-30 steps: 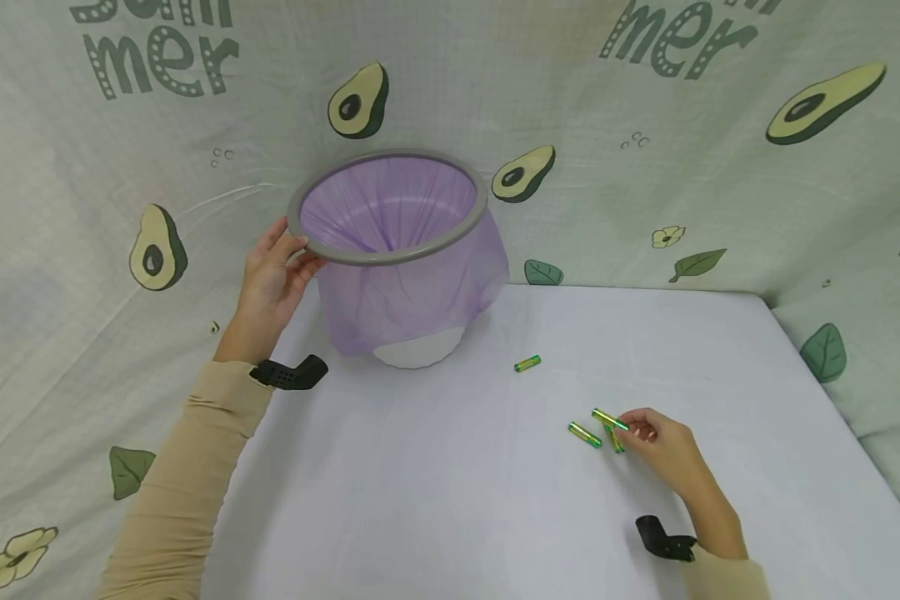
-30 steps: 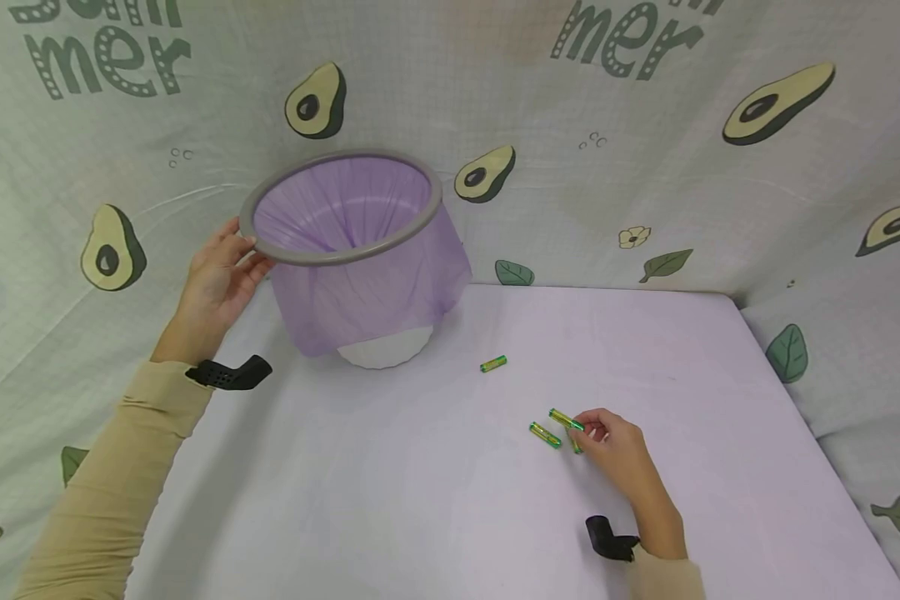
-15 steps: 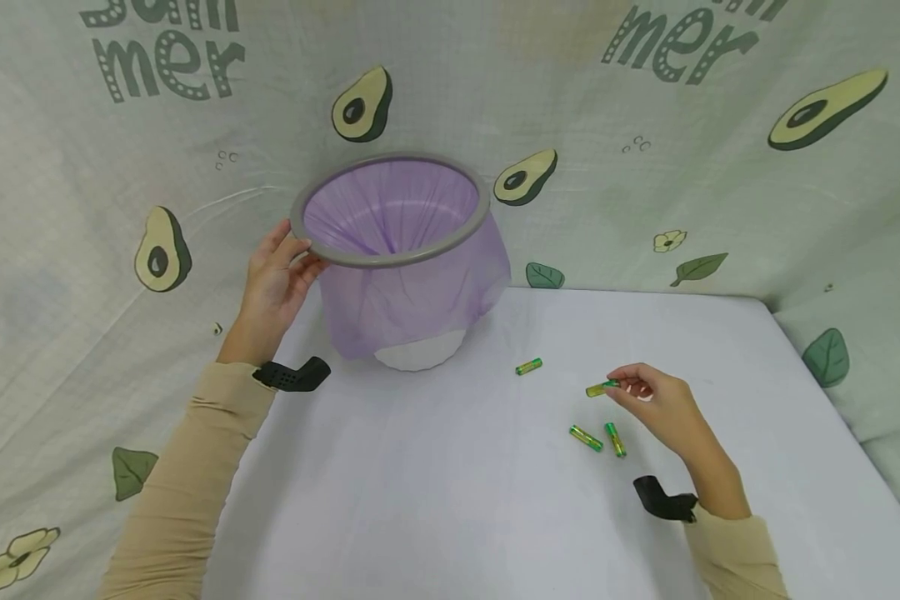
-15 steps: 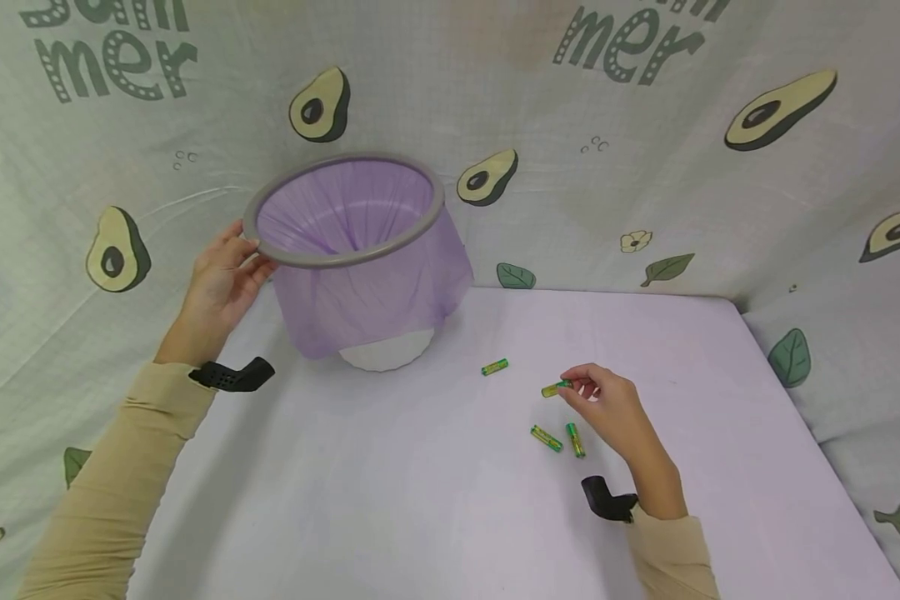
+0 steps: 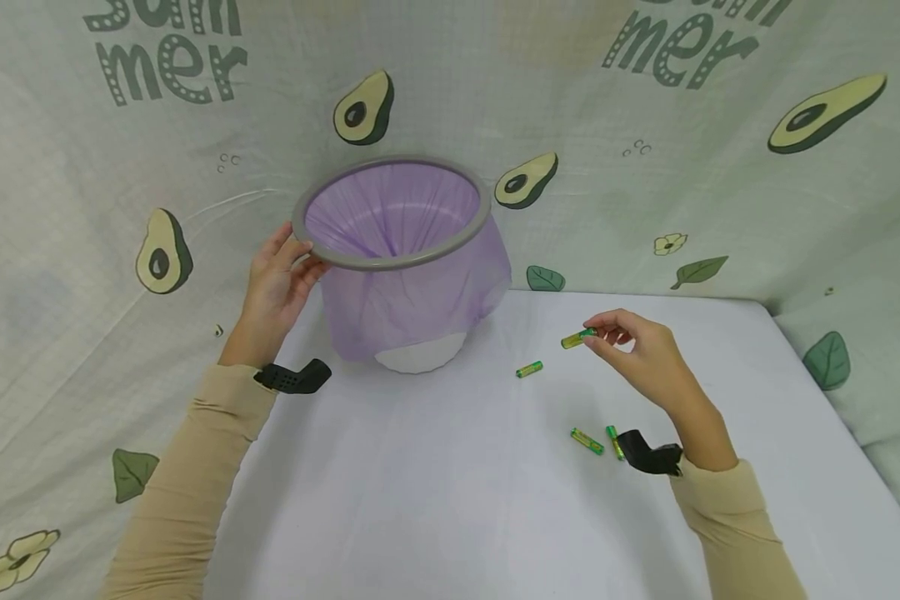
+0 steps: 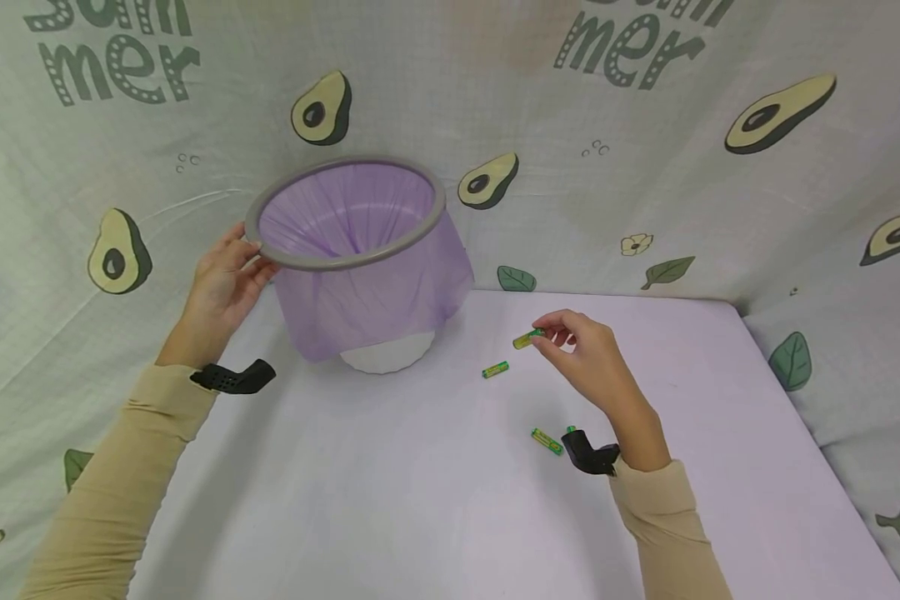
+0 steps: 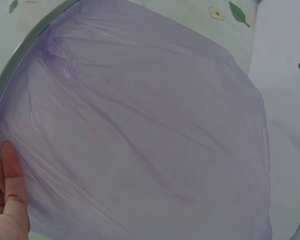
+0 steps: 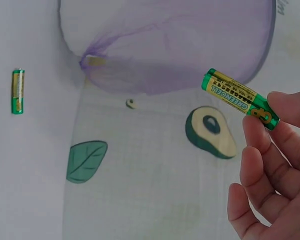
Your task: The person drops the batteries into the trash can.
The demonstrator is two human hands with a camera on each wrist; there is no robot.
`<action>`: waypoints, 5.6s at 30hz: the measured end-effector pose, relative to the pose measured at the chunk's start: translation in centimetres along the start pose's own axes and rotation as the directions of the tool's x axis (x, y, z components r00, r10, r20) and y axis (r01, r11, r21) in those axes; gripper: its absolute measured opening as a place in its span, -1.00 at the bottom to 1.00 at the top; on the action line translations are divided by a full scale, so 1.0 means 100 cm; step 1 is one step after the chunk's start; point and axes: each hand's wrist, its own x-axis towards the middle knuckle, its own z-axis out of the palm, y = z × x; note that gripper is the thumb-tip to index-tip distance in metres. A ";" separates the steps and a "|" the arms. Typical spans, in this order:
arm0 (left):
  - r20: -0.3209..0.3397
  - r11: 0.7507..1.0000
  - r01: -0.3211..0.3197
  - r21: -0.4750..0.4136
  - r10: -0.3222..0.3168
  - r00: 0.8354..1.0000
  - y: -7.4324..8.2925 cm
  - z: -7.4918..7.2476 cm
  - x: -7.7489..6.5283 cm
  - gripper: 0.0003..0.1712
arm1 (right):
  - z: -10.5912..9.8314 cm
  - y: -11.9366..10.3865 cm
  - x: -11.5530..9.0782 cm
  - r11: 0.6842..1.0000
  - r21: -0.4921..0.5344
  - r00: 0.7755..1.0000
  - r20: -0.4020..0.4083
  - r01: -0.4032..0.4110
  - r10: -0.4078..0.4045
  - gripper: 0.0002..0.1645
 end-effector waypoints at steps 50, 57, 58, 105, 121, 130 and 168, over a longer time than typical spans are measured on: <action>-0.033 1.000 0.000 0.026 0.000 0.999 -0.001 0.001 0.001 -0.16 | 0.025 -0.112 0.133 0.956 0.078 0.959 -0.061 0.281 -0.277 -0.75; -0.021 1.000 -0.001 0.011 0.001 1.000 -0.001 0.001 0.001 -0.15 | 0.029 -0.114 0.139 0.963 0.047 0.963 -0.056 0.264 -0.262 -0.75; -0.018 1.000 0.000 0.004 0.000 1.000 -0.001 0.001 0.001 -0.14 | 0.029 -0.114 0.139 0.965 0.040 0.964 -0.056 0.260 -0.258 -0.75; -0.002 1.000 -0.005 -0.001 0.005 1.000 -0.001 0.000 0.002 -0.21 | 0.025 -0.079 0.112 0.992 0.063 0.990 -0.094 0.113 -0.107 -0.83; -0.006 1.000 -0.004 -0.009 0.004 1.000 -0.001 0.000 0.002 -0.20 | 0.017 -0.037 0.060 0.998 0.056 0.996 -0.094 0.000 0.005 -0.77; 0.004 0.999 0.004 -0.054 -0.004 1.000 0.000 0.000 0.002 -0.17 | 0.021 -0.013 0.029 0.995 0.030 0.995 -0.023 -0.096 0.097 -0.69; -0.009 1.000 -0.001 -0.025 0.001 1.000 -0.001 -0.002 0.002 -0.15 | 0.043 0.068 -0.096 0.850 -0.087 0.825 0.210 -0.519 0.525 -0.38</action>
